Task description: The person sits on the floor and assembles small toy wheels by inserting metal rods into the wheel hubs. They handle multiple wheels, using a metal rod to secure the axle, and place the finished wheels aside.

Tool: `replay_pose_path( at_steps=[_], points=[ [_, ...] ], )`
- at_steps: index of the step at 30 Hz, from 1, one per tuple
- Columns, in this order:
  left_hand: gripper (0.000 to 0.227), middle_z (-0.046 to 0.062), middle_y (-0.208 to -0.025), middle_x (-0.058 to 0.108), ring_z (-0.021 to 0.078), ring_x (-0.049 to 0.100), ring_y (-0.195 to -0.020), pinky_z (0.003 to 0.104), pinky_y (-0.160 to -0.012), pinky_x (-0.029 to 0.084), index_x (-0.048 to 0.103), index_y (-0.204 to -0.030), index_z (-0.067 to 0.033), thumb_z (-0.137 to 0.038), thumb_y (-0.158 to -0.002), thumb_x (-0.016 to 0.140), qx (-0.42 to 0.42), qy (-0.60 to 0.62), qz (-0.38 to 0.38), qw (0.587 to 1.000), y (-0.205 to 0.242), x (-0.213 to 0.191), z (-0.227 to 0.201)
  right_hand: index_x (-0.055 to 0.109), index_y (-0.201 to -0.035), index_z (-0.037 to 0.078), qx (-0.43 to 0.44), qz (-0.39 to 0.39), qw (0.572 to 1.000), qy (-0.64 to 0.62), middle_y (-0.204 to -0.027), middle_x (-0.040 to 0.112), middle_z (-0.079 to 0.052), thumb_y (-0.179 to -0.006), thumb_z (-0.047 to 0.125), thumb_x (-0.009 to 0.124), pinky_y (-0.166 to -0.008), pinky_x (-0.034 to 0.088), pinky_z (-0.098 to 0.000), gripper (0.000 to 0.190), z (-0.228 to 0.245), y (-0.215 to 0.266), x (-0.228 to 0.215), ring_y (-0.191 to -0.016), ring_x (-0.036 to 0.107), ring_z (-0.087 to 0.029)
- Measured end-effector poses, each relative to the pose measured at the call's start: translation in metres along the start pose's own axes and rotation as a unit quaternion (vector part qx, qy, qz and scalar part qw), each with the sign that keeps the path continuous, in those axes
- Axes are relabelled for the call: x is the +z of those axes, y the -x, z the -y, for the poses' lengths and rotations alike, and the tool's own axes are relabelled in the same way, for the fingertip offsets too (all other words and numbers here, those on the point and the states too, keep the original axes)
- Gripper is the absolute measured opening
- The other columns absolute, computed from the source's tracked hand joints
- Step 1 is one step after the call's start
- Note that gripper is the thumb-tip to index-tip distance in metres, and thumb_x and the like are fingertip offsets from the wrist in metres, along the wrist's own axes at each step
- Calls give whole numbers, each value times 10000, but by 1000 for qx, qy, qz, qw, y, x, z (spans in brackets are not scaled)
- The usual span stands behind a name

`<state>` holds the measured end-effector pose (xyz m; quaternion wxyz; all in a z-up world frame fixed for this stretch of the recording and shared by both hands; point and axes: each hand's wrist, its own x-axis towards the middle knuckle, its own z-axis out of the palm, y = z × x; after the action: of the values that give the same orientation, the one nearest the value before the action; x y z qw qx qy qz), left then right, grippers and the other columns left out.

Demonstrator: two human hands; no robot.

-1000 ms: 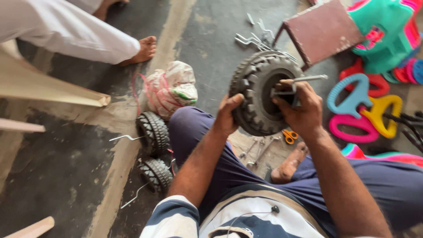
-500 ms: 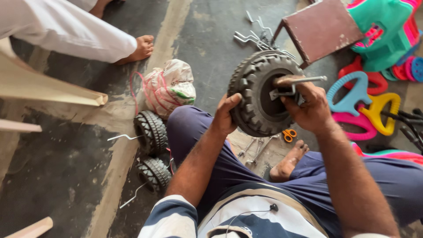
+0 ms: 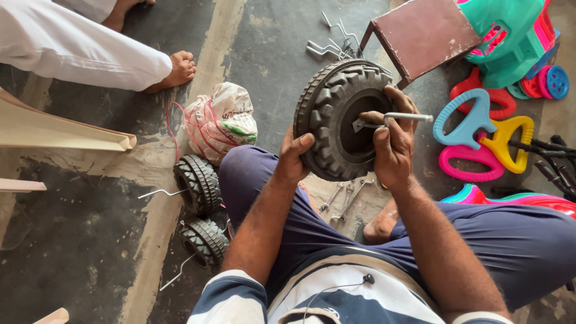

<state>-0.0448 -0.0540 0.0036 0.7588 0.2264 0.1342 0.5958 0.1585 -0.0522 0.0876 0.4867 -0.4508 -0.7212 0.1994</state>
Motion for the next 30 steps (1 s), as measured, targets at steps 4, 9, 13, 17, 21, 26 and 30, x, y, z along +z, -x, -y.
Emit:
replay_pose_path(
  at_steps=[4, 9, 13, 17, 21, 26, 30],
  points=[
    [659, 153, -1228, 659, 231, 690, -1062, 361, -927, 586, 496, -1430, 56, -326, -956, 747, 11, 31, -10, 999, 2, 1, -1, 679, -1116, 48, 9, -25, 995, -98, -1454, 518, -146, -1155, 386, 499, -1229, 346, -451, 385, 10, 0, 3, -1438, 419, -308],
    [678, 151, -1249, 661, 238, 687, -1094, 368, -957, 578, 495, -1431, 53, -323, -930, 753, 34, 34, -20, 999, 1, 7, -1, 658, -965, 52, -53, -48, 997, -40, -1029, 717, -76, -1124, 315, 526, -1080, 380, -415, 334, 6, -9, 10, -1221, 612, -275],
    [667, 160, -1242, 663, 243, 688, -1091, 369, -962, 578, 507, -1417, 71, -314, -935, 760, 34, -2, -20, 999, 1, 3, -7, 643, -944, 57, -76, -77, 993, -53, -984, 708, -78, -1099, 239, 565, -1014, 426, -396, 251, 3, -12, 21, -1136, 619, -277],
    [654, 148, -1226, 658, 233, 685, -1074, 365, -929, 584, 506, -1421, 59, -317, -949, 758, 28, -16, -36, 999, 2, 1, -6, 646, -956, 40, -59, -55, 997, 17, -979, 703, -90, -932, 50, 733, -998, 481, -417, 91, 6, -15, 21, -1093, 630, -315],
    [638, 142, -1226, 664, 230, 688, -1073, 362, -932, 584, 516, -1414, 54, -319, -957, 757, 29, -6, -37, 999, 3, 3, -3, 662, -945, 54, -36, -46, 997, 53, -979, 723, -73, -830, -54, 813, -1005, 510, -402, 218, 11, -17, 18, -1085, 668, -319],
    [627, 137, -1222, 676, 235, 692, -1082, 369, -943, 581, 526, -1407, 42, -322, -948, 749, 26, 16, -61, 998, 4, 0, 1, 705, -974, 70, -23, -21, 996, 85, -986, 730, -91, -861, 15, 839, -946, 496, -417, 184, 10, -20, 10, -1008, 682, -310],
    [583, 121, -1208, 676, 238, 692, -1081, 388, -945, 580, 532, -1394, 28, -275, -945, 748, 30, 1, -91, 995, -1, -11, 9, 676, -1028, 84, -41, -9, 991, 129, -1030, 745, -89, -872, 63, 861, -962, 486, -457, 244, -2, -22, 11, -987, 680, -326]
  ],
)
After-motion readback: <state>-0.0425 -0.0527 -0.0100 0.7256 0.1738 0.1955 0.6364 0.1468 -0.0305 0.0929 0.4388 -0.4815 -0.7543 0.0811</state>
